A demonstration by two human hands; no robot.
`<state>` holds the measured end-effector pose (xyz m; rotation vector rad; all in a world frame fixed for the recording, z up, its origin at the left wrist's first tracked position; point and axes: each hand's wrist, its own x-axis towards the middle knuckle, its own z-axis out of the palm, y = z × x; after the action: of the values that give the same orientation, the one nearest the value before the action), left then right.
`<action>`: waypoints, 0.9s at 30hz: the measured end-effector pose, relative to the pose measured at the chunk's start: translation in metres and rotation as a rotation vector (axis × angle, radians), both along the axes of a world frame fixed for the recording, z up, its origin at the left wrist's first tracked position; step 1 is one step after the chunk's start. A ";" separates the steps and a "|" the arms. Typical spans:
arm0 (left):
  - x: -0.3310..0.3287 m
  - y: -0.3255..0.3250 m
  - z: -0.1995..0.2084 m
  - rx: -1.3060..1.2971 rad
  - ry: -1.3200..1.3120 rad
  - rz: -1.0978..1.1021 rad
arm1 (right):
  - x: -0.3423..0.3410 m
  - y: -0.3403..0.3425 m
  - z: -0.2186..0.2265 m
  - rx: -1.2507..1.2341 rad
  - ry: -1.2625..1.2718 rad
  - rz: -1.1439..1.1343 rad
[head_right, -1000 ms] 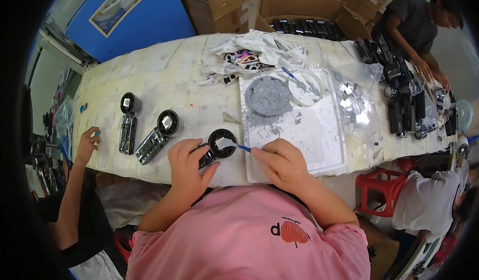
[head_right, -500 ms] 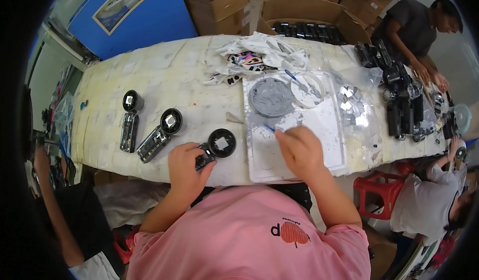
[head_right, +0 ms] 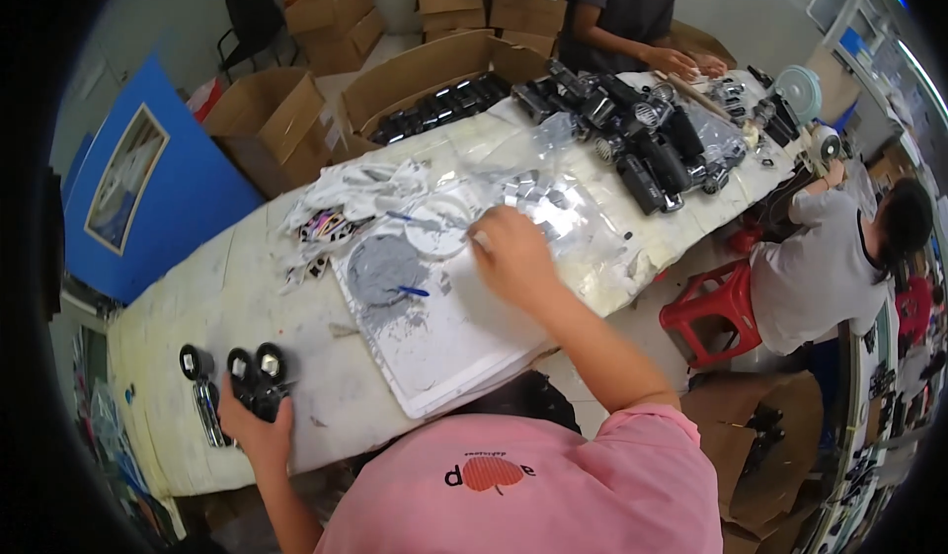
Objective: The person applies adhesive paste to small plastic electronic component housings using a brush tool.
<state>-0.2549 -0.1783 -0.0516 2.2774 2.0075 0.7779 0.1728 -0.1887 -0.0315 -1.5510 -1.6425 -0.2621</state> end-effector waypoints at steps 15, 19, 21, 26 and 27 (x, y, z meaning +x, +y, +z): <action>-0.040 0.034 -0.004 0.211 0.129 0.393 | 0.234 -0.030 -0.008 -0.188 -0.228 -0.944; -0.002 0.020 0.014 0.371 -0.140 -0.037 | 0.126 -0.025 0.015 -0.140 0.659 -0.251; 0.033 0.016 0.019 0.125 -0.535 -0.354 | 0.053 -0.028 0.026 -0.540 0.875 -0.049; 0.156 0.019 0.035 -0.004 -1.065 -0.855 | -0.084 -0.030 0.015 -0.611 0.768 0.711; 0.162 0.007 0.031 -0.102 -1.230 -0.699 | -0.099 -0.032 0.015 -0.594 0.752 0.759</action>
<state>-0.0934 -0.1712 -0.0206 1.5060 0.6406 1.3850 0.0736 -0.2211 -0.0168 -1.0610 -1.5849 1.1557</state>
